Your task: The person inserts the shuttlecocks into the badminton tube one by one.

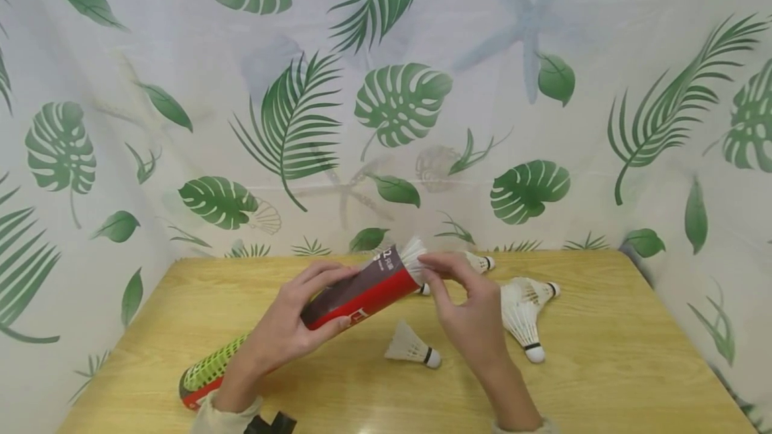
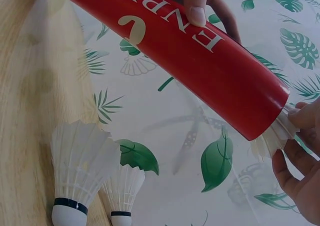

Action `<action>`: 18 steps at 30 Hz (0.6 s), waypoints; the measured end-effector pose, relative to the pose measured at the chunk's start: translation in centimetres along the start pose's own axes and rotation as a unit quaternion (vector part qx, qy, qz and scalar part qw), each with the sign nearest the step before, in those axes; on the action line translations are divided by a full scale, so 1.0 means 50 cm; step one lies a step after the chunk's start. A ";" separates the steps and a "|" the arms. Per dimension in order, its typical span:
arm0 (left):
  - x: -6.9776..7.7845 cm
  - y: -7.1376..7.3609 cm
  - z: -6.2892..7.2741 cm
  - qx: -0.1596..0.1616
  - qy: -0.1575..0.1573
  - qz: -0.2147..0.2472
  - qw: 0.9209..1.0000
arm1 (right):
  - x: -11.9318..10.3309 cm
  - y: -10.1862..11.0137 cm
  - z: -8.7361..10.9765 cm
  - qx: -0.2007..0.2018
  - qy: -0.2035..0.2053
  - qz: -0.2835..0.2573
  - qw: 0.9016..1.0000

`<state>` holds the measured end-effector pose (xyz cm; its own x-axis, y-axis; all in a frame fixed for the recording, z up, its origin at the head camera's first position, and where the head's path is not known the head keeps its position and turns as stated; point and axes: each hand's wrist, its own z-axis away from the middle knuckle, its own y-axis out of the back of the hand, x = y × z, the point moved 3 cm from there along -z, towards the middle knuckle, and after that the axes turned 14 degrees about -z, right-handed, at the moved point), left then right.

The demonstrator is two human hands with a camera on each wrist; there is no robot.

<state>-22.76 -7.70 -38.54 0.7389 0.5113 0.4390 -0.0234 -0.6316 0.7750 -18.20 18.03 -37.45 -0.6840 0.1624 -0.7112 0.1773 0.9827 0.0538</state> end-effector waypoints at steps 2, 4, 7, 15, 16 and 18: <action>0.000 0.000 0.000 -0.001 0.001 0.001 1.000 | 0.001 -0.001 0.000 -0.002 0.000 -0.002 1.000; 0.000 0.000 0.000 -0.002 0.001 -0.001 1.000 | 0.001 -0.002 0.000 -0.004 0.000 -0.005 1.000; 0.001 0.000 0.000 -0.003 0.002 -0.005 1.000 | 0.002 -0.002 0.000 -0.005 -0.002 -0.009 1.000; 0.002 -0.003 0.000 -0.010 0.008 -0.003 1.000 | 0.006 -0.009 0.000 -0.022 -0.021 -0.039 0.999; 0.002 -0.003 0.000 -0.011 0.010 -0.002 1.000 | 0.007 -0.010 0.001 -0.024 -0.024 -0.047 0.998; 0.002 -0.003 0.001 -0.012 0.012 -0.001 1.000 | 0.009 -0.012 0.002 -0.028 -0.030 -0.063 0.997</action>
<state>-22.64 -7.58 -38.60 0.7224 0.5260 0.4488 -0.0390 -0.6170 0.7860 -18.54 17.52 -37.84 -0.6538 0.0334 -0.7560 0.0522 0.9986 -0.0010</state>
